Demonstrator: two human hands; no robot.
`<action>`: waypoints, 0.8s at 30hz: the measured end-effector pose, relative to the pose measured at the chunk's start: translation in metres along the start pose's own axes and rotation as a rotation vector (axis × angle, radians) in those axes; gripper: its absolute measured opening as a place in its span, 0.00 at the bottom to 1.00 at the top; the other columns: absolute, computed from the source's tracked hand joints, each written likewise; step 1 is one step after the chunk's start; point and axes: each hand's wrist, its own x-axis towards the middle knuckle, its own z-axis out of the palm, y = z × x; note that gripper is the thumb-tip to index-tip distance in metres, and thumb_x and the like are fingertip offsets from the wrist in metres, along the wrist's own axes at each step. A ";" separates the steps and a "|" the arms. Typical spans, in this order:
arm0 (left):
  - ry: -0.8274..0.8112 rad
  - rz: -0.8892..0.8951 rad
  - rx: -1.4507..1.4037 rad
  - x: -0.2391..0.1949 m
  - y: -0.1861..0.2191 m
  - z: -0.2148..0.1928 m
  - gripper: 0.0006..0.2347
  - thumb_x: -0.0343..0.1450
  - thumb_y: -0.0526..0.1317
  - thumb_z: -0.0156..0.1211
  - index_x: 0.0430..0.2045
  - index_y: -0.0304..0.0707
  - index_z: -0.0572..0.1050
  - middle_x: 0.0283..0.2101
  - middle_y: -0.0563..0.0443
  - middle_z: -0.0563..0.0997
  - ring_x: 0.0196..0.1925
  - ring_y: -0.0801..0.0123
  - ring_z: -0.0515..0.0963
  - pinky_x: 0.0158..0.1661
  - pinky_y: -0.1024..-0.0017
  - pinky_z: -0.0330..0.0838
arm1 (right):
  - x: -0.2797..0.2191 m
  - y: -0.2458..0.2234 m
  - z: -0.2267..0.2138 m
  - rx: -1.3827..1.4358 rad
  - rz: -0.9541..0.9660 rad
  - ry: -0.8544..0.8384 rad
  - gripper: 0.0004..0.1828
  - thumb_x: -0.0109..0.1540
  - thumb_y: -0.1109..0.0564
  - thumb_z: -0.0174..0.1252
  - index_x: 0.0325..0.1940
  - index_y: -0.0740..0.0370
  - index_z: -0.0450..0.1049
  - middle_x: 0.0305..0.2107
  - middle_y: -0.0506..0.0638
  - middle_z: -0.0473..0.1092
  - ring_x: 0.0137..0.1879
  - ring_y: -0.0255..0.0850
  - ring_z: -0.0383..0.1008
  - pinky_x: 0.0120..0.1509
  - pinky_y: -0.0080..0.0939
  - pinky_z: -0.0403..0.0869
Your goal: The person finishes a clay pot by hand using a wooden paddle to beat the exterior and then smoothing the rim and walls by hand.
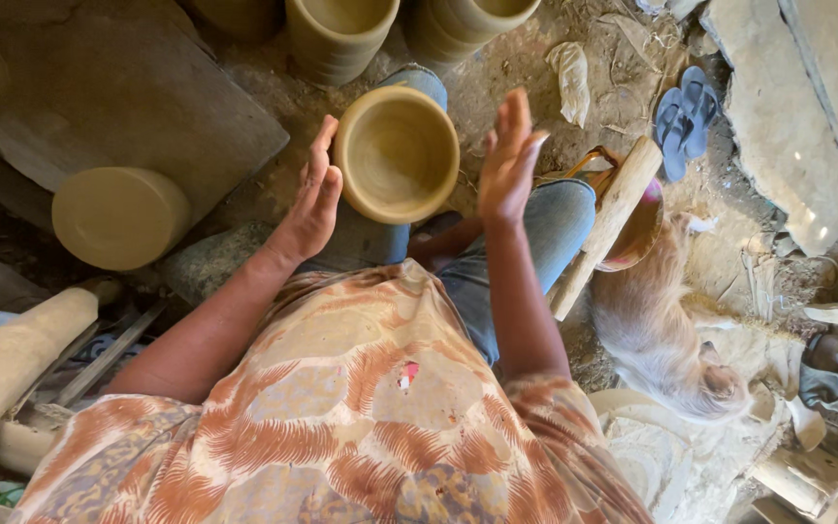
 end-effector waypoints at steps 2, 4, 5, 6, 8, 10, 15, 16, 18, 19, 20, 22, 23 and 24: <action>0.018 0.017 0.030 -0.002 -0.007 0.009 0.42 0.76 0.69 0.25 0.75 0.30 0.40 0.80 0.35 0.44 0.82 0.51 0.43 0.77 0.57 0.35 | 0.018 -0.004 -0.001 0.006 -0.099 0.107 0.51 0.68 0.23 0.26 0.83 0.60 0.43 0.80 0.58 0.42 0.85 0.50 0.39 0.85 0.51 0.41; 0.064 0.120 -0.088 0.003 -0.011 0.018 0.40 0.79 0.68 0.25 0.76 0.30 0.34 0.81 0.36 0.34 0.84 0.51 0.31 0.78 0.58 0.28 | -0.001 0.004 0.030 -0.149 -0.063 0.007 0.50 0.70 0.23 0.27 0.82 0.63 0.48 0.79 0.59 0.47 0.86 0.51 0.42 0.87 0.50 0.42; 0.069 0.126 -0.088 0.009 -0.011 0.017 0.40 0.79 0.68 0.25 0.76 0.30 0.34 0.81 0.36 0.34 0.84 0.51 0.31 0.78 0.58 0.28 | -0.014 0.005 0.046 -0.301 -0.028 -0.096 0.50 0.71 0.23 0.29 0.81 0.64 0.52 0.79 0.60 0.51 0.86 0.52 0.45 0.89 0.49 0.43; 0.115 0.145 -0.174 0.016 -0.009 0.016 0.39 0.80 0.67 0.25 0.77 0.31 0.34 0.82 0.38 0.34 0.84 0.54 0.31 0.79 0.60 0.26 | -0.027 -0.001 0.053 -0.065 -0.004 -0.120 0.50 0.71 0.24 0.32 0.82 0.65 0.48 0.79 0.60 0.48 0.86 0.52 0.43 0.89 0.50 0.42; 0.163 0.170 -0.258 0.038 -0.007 0.007 0.39 0.81 0.66 0.24 0.77 0.32 0.33 0.83 0.40 0.33 0.85 0.56 0.30 0.81 0.61 0.25 | -0.050 -0.010 0.070 0.172 0.018 -0.150 0.50 0.71 0.25 0.36 0.82 0.66 0.44 0.79 0.61 0.45 0.85 0.52 0.41 0.88 0.51 0.42; 0.154 0.277 -0.251 0.049 -0.006 0.000 0.39 0.81 0.66 0.23 0.78 0.31 0.33 0.83 0.40 0.33 0.86 0.59 0.30 0.82 0.64 0.25 | -0.085 -0.011 0.082 0.255 -0.001 -0.044 0.51 0.68 0.25 0.39 0.83 0.58 0.37 0.79 0.58 0.42 0.85 0.50 0.40 0.87 0.51 0.42; -0.037 0.187 -0.294 0.072 -0.006 -0.009 0.41 0.78 0.69 0.22 0.73 0.26 0.54 0.76 0.35 0.59 0.80 0.56 0.56 0.77 0.63 0.47 | -0.079 0.000 0.050 -0.017 -0.095 -0.062 0.51 0.69 0.22 0.34 0.83 0.62 0.41 0.80 0.59 0.42 0.86 0.49 0.39 0.88 0.51 0.38; -0.040 0.148 -0.287 0.070 -0.007 -0.008 0.42 0.77 0.69 0.22 0.70 0.24 0.60 0.73 0.35 0.65 0.77 0.55 0.62 0.75 0.64 0.52 | -0.068 0.000 0.033 -0.103 -0.112 -0.061 0.51 0.70 0.22 0.32 0.83 0.63 0.43 0.80 0.60 0.43 0.86 0.50 0.41 0.88 0.53 0.39; -0.043 0.138 -0.282 0.067 -0.010 -0.005 0.42 0.77 0.69 0.22 0.69 0.24 0.61 0.72 0.35 0.67 0.76 0.55 0.64 0.75 0.64 0.53 | -0.033 -0.002 0.009 0.015 -0.087 0.050 0.52 0.69 0.22 0.29 0.83 0.64 0.44 0.80 0.61 0.43 0.85 0.51 0.43 0.87 0.58 0.43; -0.036 0.146 -0.272 0.069 -0.010 -0.005 0.43 0.77 0.69 0.21 0.68 0.23 0.62 0.71 0.35 0.68 0.75 0.55 0.65 0.74 0.64 0.55 | -0.016 -0.003 0.005 0.016 -0.090 0.049 0.52 0.69 0.22 0.29 0.83 0.64 0.44 0.80 0.61 0.43 0.85 0.51 0.43 0.87 0.58 0.43; -0.035 0.149 -0.271 0.069 -0.009 -0.003 0.43 0.77 0.69 0.21 0.68 0.23 0.62 0.71 0.35 0.68 0.75 0.55 0.65 0.74 0.64 0.55 | -0.001 -0.005 0.004 -0.012 -0.144 0.054 0.52 0.70 0.22 0.29 0.83 0.65 0.45 0.80 0.60 0.45 0.85 0.49 0.43 0.87 0.56 0.43; -0.017 0.121 -0.323 0.069 -0.009 -0.001 0.43 0.76 0.69 0.23 0.67 0.22 0.64 0.69 0.34 0.70 0.73 0.55 0.67 0.73 0.64 0.57 | 0.006 -0.003 0.013 -0.038 -0.202 0.054 0.51 0.70 0.23 0.30 0.82 0.66 0.46 0.79 0.59 0.47 0.85 0.48 0.44 0.88 0.53 0.44; -0.014 0.125 -0.320 0.070 -0.009 -0.002 0.43 0.76 0.69 0.23 0.67 0.22 0.64 0.69 0.34 0.70 0.73 0.55 0.67 0.73 0.64 0.57 | 0.004 0.005 0.028 -0.123 -0.152 -0.136 0.49 0.71 0.26 0.33 0.79 0.69 0.52 0.76 0.61 0.53 0.82 0.49 0.50 0.87 0.52 0.48; -0.016 0.086 -0.356 0.071 -0.010 -0.003 0.42 0.77 0.69 0.24 0.67 0.23 0.64 0.69 0.34 0.71 0.73 0.54 0.68 0.73 0.63 0.58 | 0.003 0.009 0.038 -0.209 -0.105 -0.326 0.46 0.73 0.28 0.37 0.77 0.73 0.58 0.72 0.63 0.60 0.80 0.50 0.56 0.86 0.51 0.51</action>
